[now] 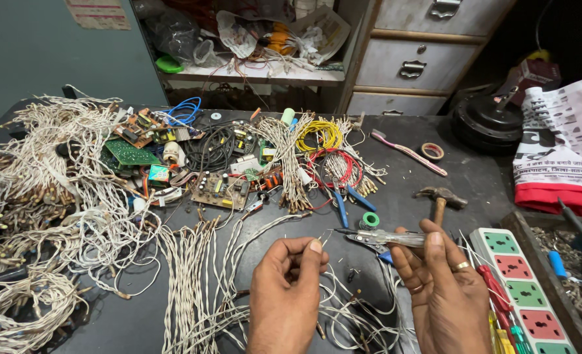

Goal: The person strips the insulation from the ends of white wires using pliers and a utility knife. They then twist the exposed strands and prepare the wires for connection on a cluttered workbench.

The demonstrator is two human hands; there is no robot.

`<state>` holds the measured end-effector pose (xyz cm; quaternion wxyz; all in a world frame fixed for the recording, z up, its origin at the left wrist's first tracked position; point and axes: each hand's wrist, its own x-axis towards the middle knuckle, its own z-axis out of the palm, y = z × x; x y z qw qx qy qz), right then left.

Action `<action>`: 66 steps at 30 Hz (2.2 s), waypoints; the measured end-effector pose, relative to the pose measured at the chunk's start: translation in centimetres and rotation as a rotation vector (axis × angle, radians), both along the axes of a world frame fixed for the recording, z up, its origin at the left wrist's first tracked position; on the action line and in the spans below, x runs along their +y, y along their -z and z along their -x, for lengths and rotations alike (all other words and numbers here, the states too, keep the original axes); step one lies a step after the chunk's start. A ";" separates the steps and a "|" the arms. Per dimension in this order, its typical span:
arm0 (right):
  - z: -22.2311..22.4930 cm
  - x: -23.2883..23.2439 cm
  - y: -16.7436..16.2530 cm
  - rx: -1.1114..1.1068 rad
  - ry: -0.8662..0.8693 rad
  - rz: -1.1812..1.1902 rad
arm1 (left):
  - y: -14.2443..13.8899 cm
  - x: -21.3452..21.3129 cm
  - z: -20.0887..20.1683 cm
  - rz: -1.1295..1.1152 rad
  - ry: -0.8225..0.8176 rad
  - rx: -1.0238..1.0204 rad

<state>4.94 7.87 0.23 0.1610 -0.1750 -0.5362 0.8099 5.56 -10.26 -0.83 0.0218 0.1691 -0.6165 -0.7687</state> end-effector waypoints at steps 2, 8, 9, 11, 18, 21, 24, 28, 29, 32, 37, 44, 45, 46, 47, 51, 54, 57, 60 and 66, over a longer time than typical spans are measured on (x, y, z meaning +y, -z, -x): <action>-0.1 0.0 0.0 -0.005 0.006 0.000 | 0.0 0.0 0.0 -0.002 -0.003 -0.006; -0.2 -0.3 0.0 0.001 -0.003 0.007 | -0.2 -0.1 0.0 0.014 -0.011 -0.021; -0.2 -0.3 0.0 0.009 -0.010 0.008 | -0.3 -0.1 0.0 0.009 -0.012 -0.013; -0.2 -0.2 0.0 0.027 -0.022 0.008 | -0.4 -0.1 0.0 0.016 -0.010 -0.011; 0.2 1.0 -0.2 0.064 -0.042 -0.040 | -0.4 0.2 0.2 0.001 -0.034 0.016; 0.5 0.9 0.7 0.066 -0.044 -0.015 | -0.2 0.3 0.1 0.011 -0.064 0.032; 0.5 0.7 1.7 0.052 -0.030 -0.018 | 0.0 0.2 -0.1 0.011 -0.074 0.033; 0.4 1.0 2.3 0.079 -0.042 -0.026 | 0.4 0.0 -0.1 0.070 -0.073 -0.027; 0.5 1.2 2.2 0.096 -0.054 -0.028 | 0.5 0.0 0.0 0.046 -0.074 -0.002; 0.6 1.2 2.3 0.110 -0.059 -0.011 | 1.0 -0.3 0.1 0.002 -0.086 0.051; 0.4 0.9 2.5 0.068 -0.046 -0.004 | 1.7 -0.1 0.3 -0.010 -0.073 0.024; 0.6 0.2 2.7 -0.023 -0.025 0.021 | 1.8 -0.1 0.4 -0.089 -0.049 0.013; 0.6 0.0 2.8 -0.008 -0.033 0.023 | 1.8 -0.1 0.4 -0.082 -0.045 0.016; 0.6 0.0 2.8 0.008 -0.040 0.022 | 1.8 -0.1 0.3 -0.078 -0.040 0.019; 0.6 -0.1 2.9 0.024 -0.047 0.021 | 1.8 0.0 0.4 -0.098 -0.040 0.015; 0.6 -0.1 3.1 0.015 -0.044 0.031 | 1.9 0.0 0.4 -0.137 -0.041 0.010; 0.6 0.0 3.2 0.026 -0.047 0.037 | 2.0 -0.2 0.4 -0.129 -0.038 0.029; 0.6 -0.1 3.3 0.005 -0.035 0.037 | 2.1 -0.3 0.5 -0.147 -0.035 0.046; 0.6 -0.2 3.2 -0.004 -0.030 0.043 | 2.2 -0.3 0.5 -0.163 -0.034 0.041; 0.5 -0.4 3.0 -0.002 -0.037 0.043 | 2.3 -0.5 0.6 -0.174 -0.018 0.048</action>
